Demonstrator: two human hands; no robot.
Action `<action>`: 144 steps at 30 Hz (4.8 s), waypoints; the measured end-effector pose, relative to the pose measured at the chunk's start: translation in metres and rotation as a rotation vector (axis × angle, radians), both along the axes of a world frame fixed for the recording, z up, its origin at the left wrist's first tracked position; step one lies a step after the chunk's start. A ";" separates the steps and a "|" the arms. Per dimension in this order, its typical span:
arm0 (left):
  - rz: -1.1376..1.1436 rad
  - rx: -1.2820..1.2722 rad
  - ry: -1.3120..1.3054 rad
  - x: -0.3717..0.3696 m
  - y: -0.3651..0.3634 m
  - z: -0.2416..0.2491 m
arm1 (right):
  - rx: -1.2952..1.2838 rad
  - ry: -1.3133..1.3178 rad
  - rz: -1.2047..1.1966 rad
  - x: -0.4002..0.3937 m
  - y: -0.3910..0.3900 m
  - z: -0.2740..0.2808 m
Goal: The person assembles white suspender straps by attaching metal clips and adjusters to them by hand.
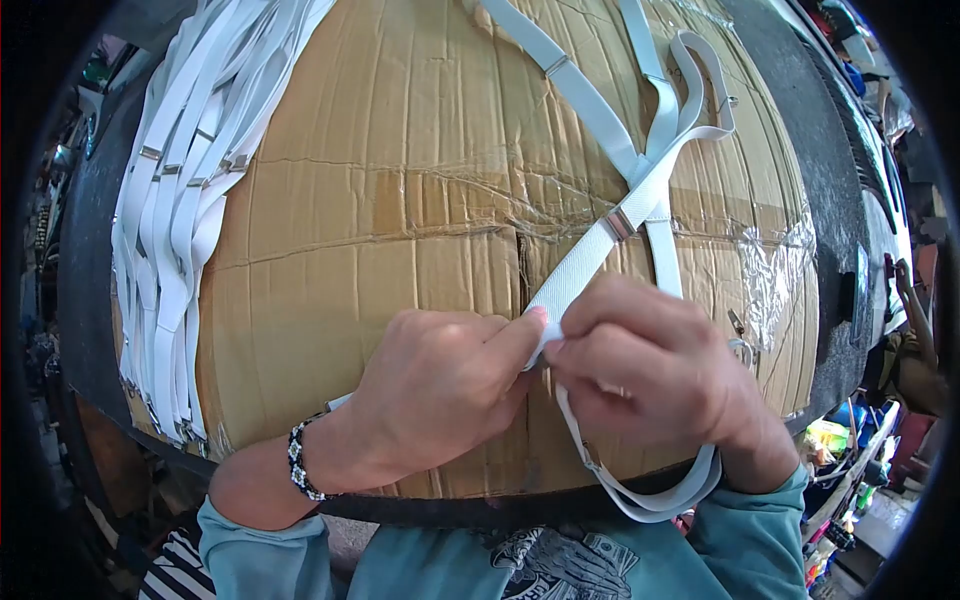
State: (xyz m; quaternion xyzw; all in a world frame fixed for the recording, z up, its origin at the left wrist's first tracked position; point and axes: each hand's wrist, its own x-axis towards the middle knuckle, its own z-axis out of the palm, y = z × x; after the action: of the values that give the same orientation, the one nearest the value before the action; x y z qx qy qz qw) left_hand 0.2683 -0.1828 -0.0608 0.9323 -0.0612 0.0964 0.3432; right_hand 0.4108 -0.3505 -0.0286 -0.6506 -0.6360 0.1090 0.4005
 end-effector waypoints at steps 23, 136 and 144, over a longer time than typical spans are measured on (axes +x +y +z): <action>0.257 -0.196 -0.048 0.016 0.057 0.108 | 0.433 0.572 -0.454 0.053 -0.028 0.023; 0.115 0.132 -0.517 0.001 -0.011 0.023 | 0.104 0.844 -0.055 -0.016 -0.026 -0.013; 0.115 0.268 -0.666 -0.009 -0.012 0.025 | 0.153 0.789 -0.049 -0.014 -0.026 -0.013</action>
State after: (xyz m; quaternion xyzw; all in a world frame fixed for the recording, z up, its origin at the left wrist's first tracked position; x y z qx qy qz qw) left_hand 0.2592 -0.1944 -0.0356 0.8884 -0.1291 0.4051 0.1733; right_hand 0.3969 -0.3769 -0.0417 -0.5419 -0.4241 0.2933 0.6637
